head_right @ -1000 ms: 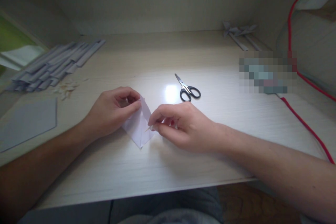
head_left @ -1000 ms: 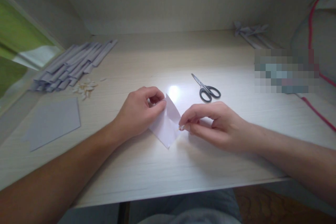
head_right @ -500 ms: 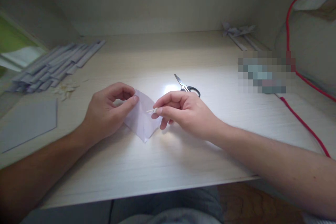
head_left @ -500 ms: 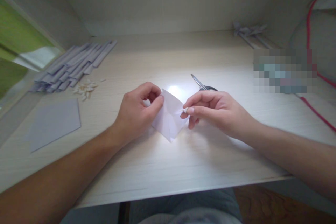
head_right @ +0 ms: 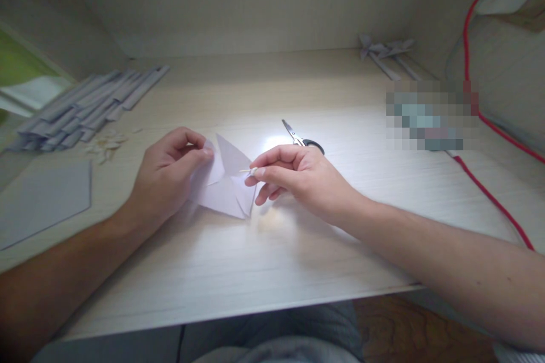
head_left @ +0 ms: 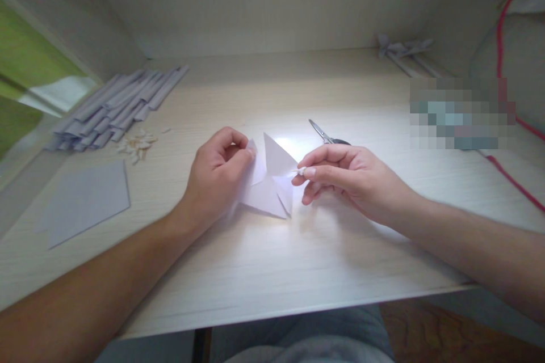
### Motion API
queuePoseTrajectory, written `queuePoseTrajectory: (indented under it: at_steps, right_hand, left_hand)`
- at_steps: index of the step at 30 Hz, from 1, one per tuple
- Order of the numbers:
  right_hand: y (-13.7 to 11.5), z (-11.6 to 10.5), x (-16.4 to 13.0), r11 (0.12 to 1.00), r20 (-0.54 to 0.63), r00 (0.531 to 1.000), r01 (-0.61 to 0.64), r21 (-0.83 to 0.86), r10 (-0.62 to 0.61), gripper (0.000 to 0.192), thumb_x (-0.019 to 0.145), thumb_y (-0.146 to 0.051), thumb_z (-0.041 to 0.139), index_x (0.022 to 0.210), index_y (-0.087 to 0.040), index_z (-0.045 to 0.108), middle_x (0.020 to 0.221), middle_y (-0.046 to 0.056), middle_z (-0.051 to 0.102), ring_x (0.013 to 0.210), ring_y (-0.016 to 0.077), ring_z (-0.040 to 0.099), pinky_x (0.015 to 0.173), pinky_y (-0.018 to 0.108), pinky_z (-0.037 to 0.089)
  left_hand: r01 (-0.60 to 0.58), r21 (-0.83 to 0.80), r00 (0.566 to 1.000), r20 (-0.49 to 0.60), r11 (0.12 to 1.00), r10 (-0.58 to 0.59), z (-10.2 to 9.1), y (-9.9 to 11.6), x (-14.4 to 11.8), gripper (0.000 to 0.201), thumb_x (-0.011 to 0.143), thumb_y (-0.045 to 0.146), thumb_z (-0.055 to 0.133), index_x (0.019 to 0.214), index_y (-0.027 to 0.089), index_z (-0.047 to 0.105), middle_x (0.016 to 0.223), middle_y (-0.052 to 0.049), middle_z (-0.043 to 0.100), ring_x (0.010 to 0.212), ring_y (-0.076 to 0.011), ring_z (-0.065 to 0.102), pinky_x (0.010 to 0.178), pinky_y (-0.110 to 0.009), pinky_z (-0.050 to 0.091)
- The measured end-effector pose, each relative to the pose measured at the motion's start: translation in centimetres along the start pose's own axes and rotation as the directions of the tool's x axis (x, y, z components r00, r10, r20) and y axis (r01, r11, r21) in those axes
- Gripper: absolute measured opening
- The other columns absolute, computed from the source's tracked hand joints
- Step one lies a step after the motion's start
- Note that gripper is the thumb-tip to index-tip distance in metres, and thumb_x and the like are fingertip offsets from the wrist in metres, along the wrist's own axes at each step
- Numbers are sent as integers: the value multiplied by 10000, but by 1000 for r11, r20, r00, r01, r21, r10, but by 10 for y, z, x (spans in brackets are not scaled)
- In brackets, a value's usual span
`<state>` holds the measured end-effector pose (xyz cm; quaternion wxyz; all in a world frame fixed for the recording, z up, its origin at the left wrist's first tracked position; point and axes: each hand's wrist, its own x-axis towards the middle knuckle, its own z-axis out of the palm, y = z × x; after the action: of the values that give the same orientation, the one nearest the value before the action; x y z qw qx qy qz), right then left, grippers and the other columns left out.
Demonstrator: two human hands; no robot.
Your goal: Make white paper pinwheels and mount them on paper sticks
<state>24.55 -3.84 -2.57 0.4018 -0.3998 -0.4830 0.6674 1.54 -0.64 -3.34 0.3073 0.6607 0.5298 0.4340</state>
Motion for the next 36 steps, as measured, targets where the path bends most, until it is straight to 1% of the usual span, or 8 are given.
queuePoseTrajectory:
  at_steps: [3, 8, 11, 14, 18, 22, 30, 36]
  right_hand:
    - [0, -1, 1, 1000, -5, 1000, -8, -1, 8, 126, 854, -226, 808, 925, -150, 738, 892, 63, 826, 652, 137, 768, 664, 241, 617]
    - [-1, -2, 1, 999, -7, 1000, 8, -51, -8, 150, 841, -250, 807, 924, -149, 733, 897, 71, 820, 664, 154, 765, 663, 270, 618]
    - [-2, 1, -2, 985, -9, 999, 50, -165, -52, 160, 858, -268, 789, 944, -151, 723, 861, 62, 809, 567, 134, 715, 534, 245, 554]
    - [-3, 6, -7, 934, -20, 986, 149, -325, -164, 126, 883, -252, 756, 955, -152, 730, 839, 48, 790, 480, 90, 607, 439, 225, 462]
    - [-2, 8, -10, 840, -18, 955, 253, -481, -298, 79, 899, -201, 725, 954, -151, 751, 823, 35, 760, 560, 96, 595, 493, 235, 455]
    - [-1, 7, -10, 796, -12, 948, 260, -546, -318, 76, 913, -208, 717, 944, -150, 755, 775, 21, 723, 602, 117, 601, 542, 257, 469]
    - [-2, 8, -12, 769, 18, 939, 292, -568, -343, 61, 917, -174, 705, 943, -159, 758, 790, 20, 731, 634, 124, 620, 575, 264, 485]
    - [-1, 7, -12, 790, 17, 936, 307, -531, -352, 55, 914, -165, 706, 935, -155, 756, 790, 18, 731, 639, 124, 631, 580, 263, 494]
  left_hand:
    - [-121, 41, 991, 58, 992, 119, -1, 1, -4, 57, 866, 246, 630, 831, 211, 601, 764, 11, 612, 703, -153, 569, 642, -282, 472]
    - [-315, 192, 948, 113, 929, 298, -2, 5, -11, 55, 919, 236, 622, 883, 212, 657, 860, 2, 696, 804, -169, 631, 802, -320, 522]
    - [-348, 186, 932, 170, 919, 319, -4, 5, -10, 66, 918, 195, 628, 909, 212, 690, 890, 0, 726, 829, -171, 650, 810, -315, 515]
    - [-359, 152, 912, 265, 921, 312, -5, 5, -10, 96, 930, 193, 630, 945, 215, 722, 921, -13, 745, 864, -179, 663, 815, -313, 509]
    - [-411, 78, 862, 356, 908, 359, -7, 8, -9, 109, 951, 183, 630, 944, 210, 736, 903, -24, 738, 854, -175, 672, 791, -304, 506]
    - [-479, 50, 823, 372, 876, 429, -7, 9, -9, 133, 952, 154, 631, 939, 205, 752, 908, -39, 730, 873, -174, 669, 810, -306, 507]
    - [-480, 156, 853, 313, 863, 418, -6, 9, -12, 151, 924, 170, 663, 923, 226, 803, 762, -19, 623, 721, -154, 602, 667, -290, 454]
    - [-389, 120, 883, 331, 913, 332, -4, 10, -15, 150, 916, 154, 662, 929, 233, 789, 782, 5, 719, 679, -130, 613, 642, -267, 456]
